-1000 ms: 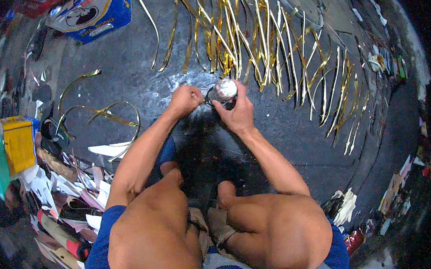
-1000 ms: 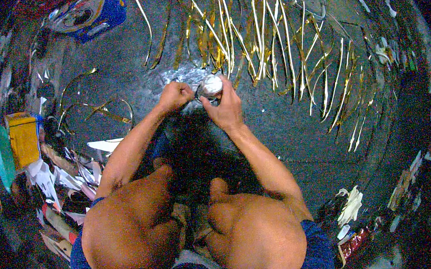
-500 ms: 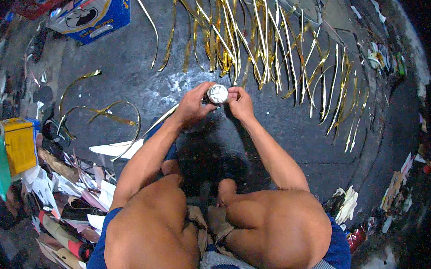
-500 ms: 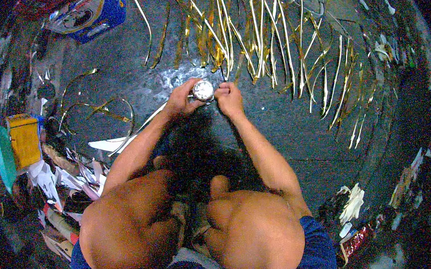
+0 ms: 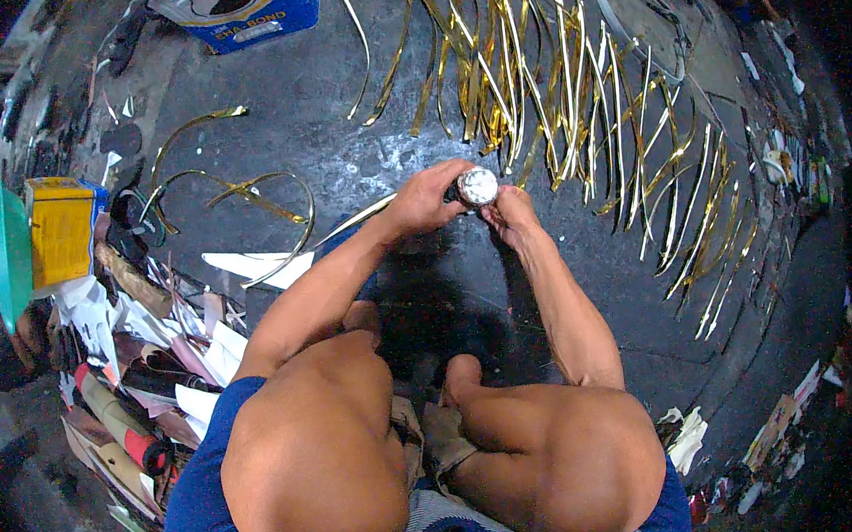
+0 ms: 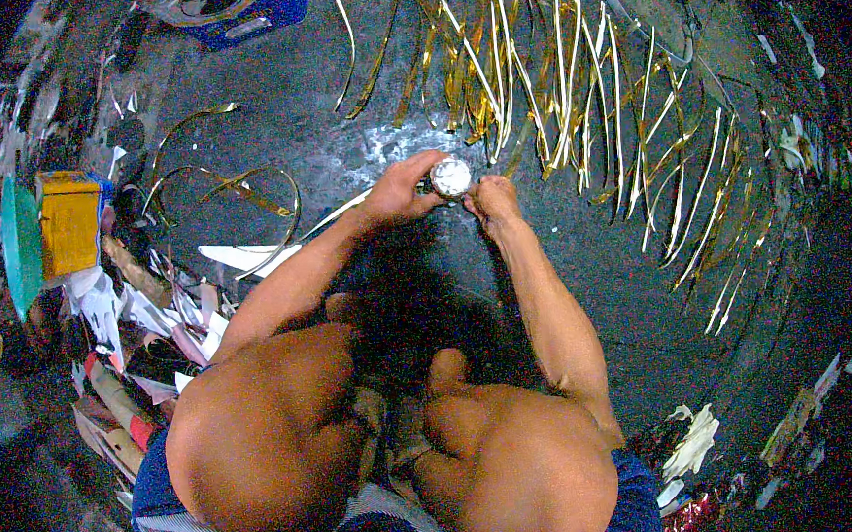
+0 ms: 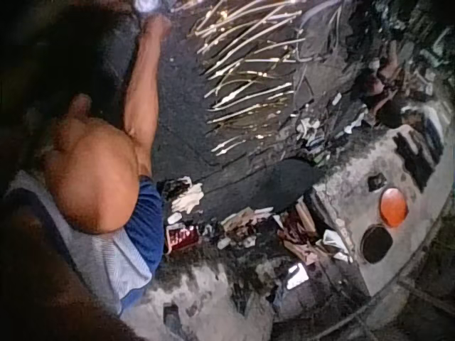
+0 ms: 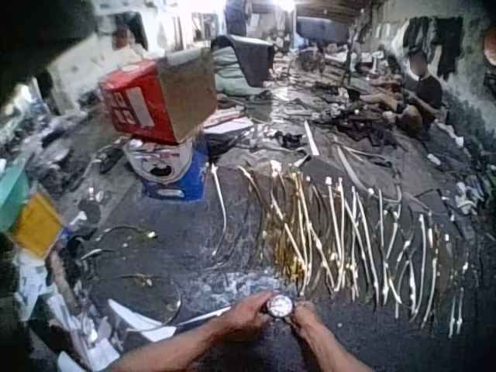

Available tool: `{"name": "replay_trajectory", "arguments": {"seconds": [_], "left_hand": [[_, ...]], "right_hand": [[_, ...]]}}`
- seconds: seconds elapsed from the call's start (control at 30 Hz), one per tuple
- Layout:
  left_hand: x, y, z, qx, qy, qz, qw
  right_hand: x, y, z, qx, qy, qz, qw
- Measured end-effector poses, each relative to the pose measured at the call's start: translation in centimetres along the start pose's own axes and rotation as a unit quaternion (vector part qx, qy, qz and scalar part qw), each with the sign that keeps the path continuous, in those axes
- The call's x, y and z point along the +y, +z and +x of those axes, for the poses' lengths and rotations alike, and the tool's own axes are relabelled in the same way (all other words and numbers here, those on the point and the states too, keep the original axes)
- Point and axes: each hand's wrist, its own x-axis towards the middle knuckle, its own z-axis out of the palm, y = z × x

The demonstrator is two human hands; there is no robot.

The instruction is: The person sits on the floor and repeatedly wraps thin gold ribbons around a small white cylindrical object. They pick up ribbons from a pile, wrap them around the cylinder, and place the wrapped ribbons on the floor.

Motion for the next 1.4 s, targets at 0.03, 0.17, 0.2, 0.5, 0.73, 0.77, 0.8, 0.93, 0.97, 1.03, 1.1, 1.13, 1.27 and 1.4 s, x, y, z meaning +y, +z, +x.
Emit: {"name": "replay_trajectory", "arguments": {"seconds": [0.03, 0.17, 0.2, 0.5, 0.73, 0.77, 0.8, 0.93, 0.97, 1.03, 1.1, 1.13, 1.27, 1.4], "left_hand": [[-0.2, -0.1, -0.5, 0.000, -0.007, 0.002, 1.000], [0.5, 1.2, 1.3, -0.002, 0.019, -0.009, 1.000], [-0.1, 0.3, -0.1, 0.006, 0.008, 0.004, 1.000], [-0.4, 0.1, 0.5, -0.050, -0.038, -0.001, 0.998], [0.3, -0.3, 0.6, -0.036, -0.035, -0.046, 0.998], [-0.4, -0.8, 0.3, -0.067, -0.027, -0.020, 0.997], [0.0, -1.0, 0.3, -0.085, -0.024, -0.031, 0.996], [-2.4, -3.0, -2.5, -0.130, -0.021, 0.169, 0.977], [-2.9, -3.1, -2.9, -0.145, 0.008, 0.223, 0.964], [-2.8, -4.5, -3.7, -0.159, 0.028, 0.275, 0.948], [-2.9, -5.4, -4.1, -0.172, 0.048, 0.313, 0.933], [-3.2, -6.1, -4.6, -0.179, 0.050, 0.331, 0.925], [-3.6, -6.8, -4.7, -0.154, 0.039, 0.327, 0.931], [-3.6, -9.1, -4.1, -0.049, -0.002, 0.272, 0.961]], "right_hand": [[-1.2, 0.6, -1.6, 0.000, 0.008, 0.038, 0.999], [-6.0, -3.7, -6.2, -0.096, -0.060, 0.121, 0.986], [-8.7, -1.9, -10.6, -0.107, -0.068, 0.141, 0.982], [-23.1, -8.7, -27.6, -0.107, -0.360, 0.268, 0.887], [-31.4, -13.5, -27.1, -0.124, -0.608, 0.052, 0.782], [-33.3, -13.7, -27.0, -0.131, -0.629, 0.049, 0.765], [-35.4, -14.4, -26.4, -0.135, -0.623, 0.065, 0.768], [-43.7, -20.7, -23.1, -0.168, -0.603, 0.197, 0.754], [-44.4, -23.0, -22.9, -0.071, -0.608, 0.272, 0.742], [-39.8, -21.5, -22.3, -0.020, -0.625, 0.340, 0.703], [-35.8, -24.4, -21.3, -0.014, -0.616, 0.387, 0.687], [-32.7, -25.7, -19.6, 0.023, -0.605, 0.385, 0.696], [-18.8, -34.9, -12.6, 0.229, -0.491, 0.487, 0.685], [-6.1, -37.3, -8.5, 0.414, -0.327, 0.499, 0.687]]}}
